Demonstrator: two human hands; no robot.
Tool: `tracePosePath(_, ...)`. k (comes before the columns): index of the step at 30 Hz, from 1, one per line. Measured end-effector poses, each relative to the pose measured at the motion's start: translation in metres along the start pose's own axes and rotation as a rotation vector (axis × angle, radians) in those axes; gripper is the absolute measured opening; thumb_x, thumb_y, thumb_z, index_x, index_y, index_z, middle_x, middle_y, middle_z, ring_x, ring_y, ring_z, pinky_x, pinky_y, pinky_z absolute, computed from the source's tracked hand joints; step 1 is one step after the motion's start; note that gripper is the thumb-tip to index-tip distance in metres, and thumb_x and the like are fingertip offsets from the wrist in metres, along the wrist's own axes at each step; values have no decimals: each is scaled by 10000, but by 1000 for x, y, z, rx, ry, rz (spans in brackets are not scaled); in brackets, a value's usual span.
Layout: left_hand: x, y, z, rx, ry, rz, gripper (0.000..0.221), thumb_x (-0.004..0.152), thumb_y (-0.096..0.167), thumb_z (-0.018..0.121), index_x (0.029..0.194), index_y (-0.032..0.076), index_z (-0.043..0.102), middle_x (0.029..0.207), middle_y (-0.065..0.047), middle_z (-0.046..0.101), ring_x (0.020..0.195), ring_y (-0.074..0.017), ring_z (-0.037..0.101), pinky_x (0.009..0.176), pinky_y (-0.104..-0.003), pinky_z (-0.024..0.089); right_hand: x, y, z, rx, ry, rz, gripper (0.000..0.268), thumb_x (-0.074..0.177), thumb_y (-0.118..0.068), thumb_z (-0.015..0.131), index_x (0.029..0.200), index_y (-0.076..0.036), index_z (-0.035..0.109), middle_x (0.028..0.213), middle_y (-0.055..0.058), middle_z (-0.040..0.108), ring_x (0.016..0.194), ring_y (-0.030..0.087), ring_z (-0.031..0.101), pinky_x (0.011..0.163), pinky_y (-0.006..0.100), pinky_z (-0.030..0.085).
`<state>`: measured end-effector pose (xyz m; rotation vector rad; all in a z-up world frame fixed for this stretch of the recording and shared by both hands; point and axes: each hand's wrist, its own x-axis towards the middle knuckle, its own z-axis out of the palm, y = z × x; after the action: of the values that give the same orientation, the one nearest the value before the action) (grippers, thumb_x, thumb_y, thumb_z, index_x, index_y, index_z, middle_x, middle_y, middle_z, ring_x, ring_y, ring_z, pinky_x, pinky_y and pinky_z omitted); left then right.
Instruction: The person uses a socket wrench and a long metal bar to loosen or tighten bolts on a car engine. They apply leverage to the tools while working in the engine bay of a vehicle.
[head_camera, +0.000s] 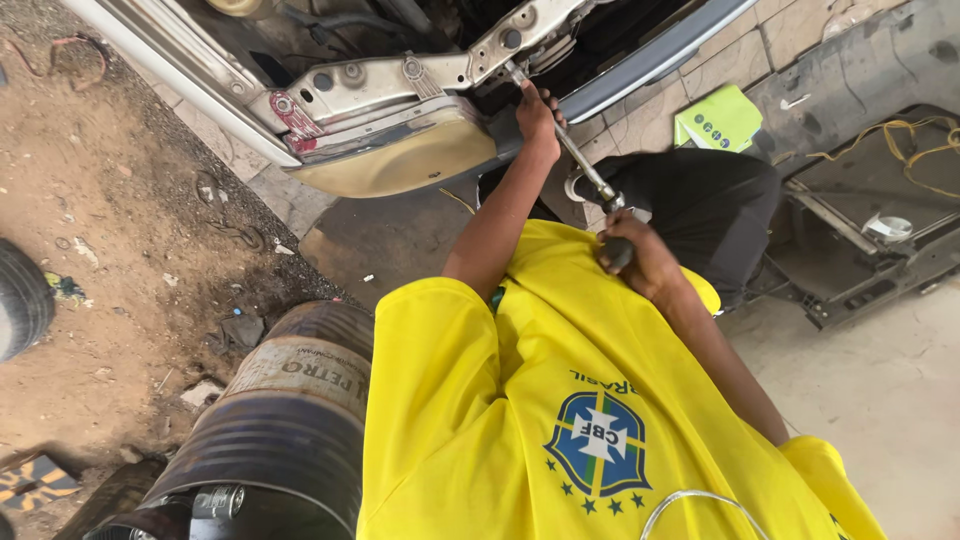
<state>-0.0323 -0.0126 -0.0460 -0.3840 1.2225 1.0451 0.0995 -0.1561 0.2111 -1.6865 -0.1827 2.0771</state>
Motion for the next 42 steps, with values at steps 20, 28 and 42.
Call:
tracePosePath(20, 0, 0, 0, -81, -30, 164, 382, 1037, 459, 439, 1077, 103, 572, 790, -124, 678, 631, -264, 648, 560, -380, 525, 16, -43, -72, 219, -183, 56, 185, 892, -289, 607, 958, -118, 585, 780, 90, 589, 523, 133, 451, 424, 244, 315)
tracePosePath(28, -8, -57, -12, -107, -107, 119, 385, 1012, 453, 538, 854, 103, 535, 699, -85, 586, 598, -253, 605, 583, -417, 521, 40, -61, -102, 235, -353, 150, 204, 923, -293, 559, 871, -96, 568, 761, 81, 570, 497, 112, 385, 403, 237, 281)
tracePosePath(42, 18, -47, -15, 52, -39, -47, 384, 961, 290, 574, 711, 182, 305, 585, 25, 235, 477, -148, 243, 478, -365, 268, 81, -46, -118, 606, -236, 200, 335, 905, -475, 507, 925, -143, 555, 713, 56, 514, 553, 144, 441, 452, 231, 360)
